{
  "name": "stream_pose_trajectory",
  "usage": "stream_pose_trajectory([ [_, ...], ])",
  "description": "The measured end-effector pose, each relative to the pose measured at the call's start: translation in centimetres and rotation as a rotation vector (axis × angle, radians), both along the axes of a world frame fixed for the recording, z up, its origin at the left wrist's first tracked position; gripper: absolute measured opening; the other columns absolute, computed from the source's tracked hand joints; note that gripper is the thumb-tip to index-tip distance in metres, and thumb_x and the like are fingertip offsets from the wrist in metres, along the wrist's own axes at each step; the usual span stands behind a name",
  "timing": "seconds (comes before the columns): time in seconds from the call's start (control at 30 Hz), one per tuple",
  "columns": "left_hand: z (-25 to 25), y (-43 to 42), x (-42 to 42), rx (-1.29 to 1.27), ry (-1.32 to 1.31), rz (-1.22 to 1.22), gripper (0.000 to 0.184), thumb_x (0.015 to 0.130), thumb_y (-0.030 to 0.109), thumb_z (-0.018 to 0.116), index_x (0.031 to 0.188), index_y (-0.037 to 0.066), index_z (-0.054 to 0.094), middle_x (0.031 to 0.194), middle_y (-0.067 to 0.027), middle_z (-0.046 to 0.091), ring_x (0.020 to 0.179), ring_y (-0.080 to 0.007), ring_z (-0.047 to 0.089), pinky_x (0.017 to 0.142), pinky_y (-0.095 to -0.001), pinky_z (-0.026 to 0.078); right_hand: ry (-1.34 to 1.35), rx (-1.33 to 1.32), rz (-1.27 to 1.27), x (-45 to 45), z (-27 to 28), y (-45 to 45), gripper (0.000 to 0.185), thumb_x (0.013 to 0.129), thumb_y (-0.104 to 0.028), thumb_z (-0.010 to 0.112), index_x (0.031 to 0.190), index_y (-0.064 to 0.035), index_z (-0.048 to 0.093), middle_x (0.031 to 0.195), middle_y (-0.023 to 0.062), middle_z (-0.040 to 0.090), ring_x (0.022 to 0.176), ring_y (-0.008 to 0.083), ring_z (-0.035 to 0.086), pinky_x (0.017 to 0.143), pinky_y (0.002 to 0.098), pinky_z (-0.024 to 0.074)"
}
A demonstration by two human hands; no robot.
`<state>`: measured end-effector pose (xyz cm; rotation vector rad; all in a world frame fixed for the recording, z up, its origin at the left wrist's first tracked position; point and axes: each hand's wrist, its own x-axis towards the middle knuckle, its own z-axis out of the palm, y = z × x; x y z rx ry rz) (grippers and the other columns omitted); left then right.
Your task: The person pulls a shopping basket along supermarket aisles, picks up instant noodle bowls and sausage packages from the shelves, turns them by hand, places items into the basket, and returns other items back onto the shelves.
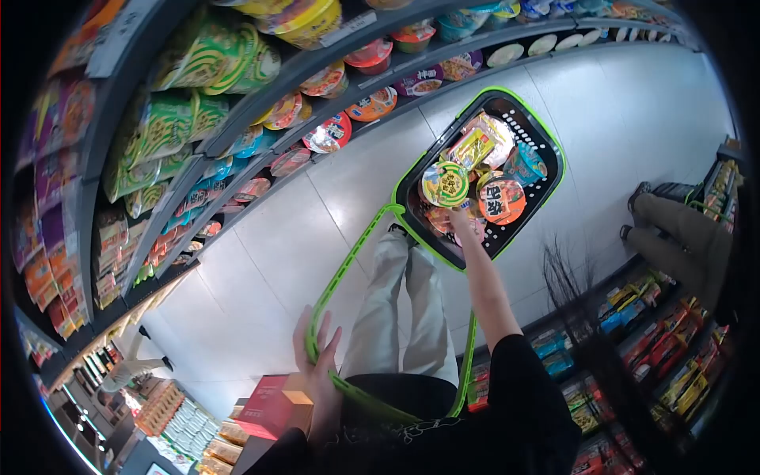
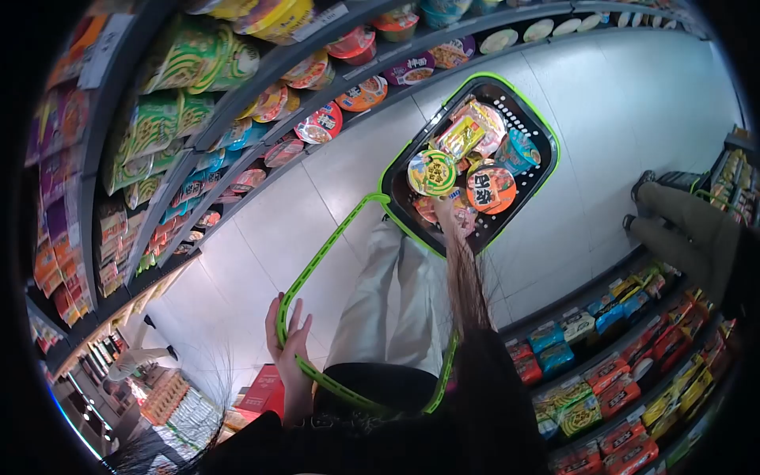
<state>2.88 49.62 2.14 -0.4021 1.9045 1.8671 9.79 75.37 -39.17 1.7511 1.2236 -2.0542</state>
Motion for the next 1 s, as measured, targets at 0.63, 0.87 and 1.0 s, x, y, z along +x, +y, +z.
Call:
stream_pose_trajectory([
  [0.63, -2.1, -1.7, 6.6, -0.017, 0.071, -0.304, 0.035, 0.072, 0.002, 0.052, 0.098, -0.002, 0.03, 0.068, -0.0086, 0.045, 0.052, -0.0152, 0.052, 0.045, -0.0251, 0.043, 0.595, -0.366, 0.592, 7.9, 43.2, -17.0, 0.032, 0.082, -0.025, 0.047, 0.105, -0.0026, 0.045, 0.083, 0.0071, 0.055, 0.067, 0.0129, 0.053, 0.061, 0.0228, 0.0436],
  [0.87, 0.3, 3.4, 0.3, 0.079, 0.082, -0.401, 0.032, 0.065, -0.007, 0.047, 0.089, -0.003, 0.027, 0.057, -0.0095, 0.044, 0.042, -0.0178, 0.05, 0.033, -0.0288, 0.041, 0.52, 0.207, 0.386, 3.5, 42.0, -17.9, 0.022, 0.075, -0.02, 0.056, 0.073, 0.0014, 0.051, 0.044, -0.0013, 0.043, 0.036, 0.0073, 0.038, 0.034, 0.0232, 0.0261],
  [1.0, 1.2, 6.6, -1.8, 0.071, 0.145, -0.533, 0.032, 0.065, -0.006, 0.047, 0.09, -0.003, 0.026, 0.059, -0.01, 0.045, 0.042, -0.0175, 0.05, 0.034, -0.0283, 0.042, 0.505, 0.4, 0.147, 1.9, 41.5, -17.1, 0.021, 0.073, -0.019, 0.055, 0.065, 0.001, 0.052, 0.045, -0.0015, 0.042, 0.037, 0.0061, 0.038, 0.034, 0.0223, 0.0265],
])
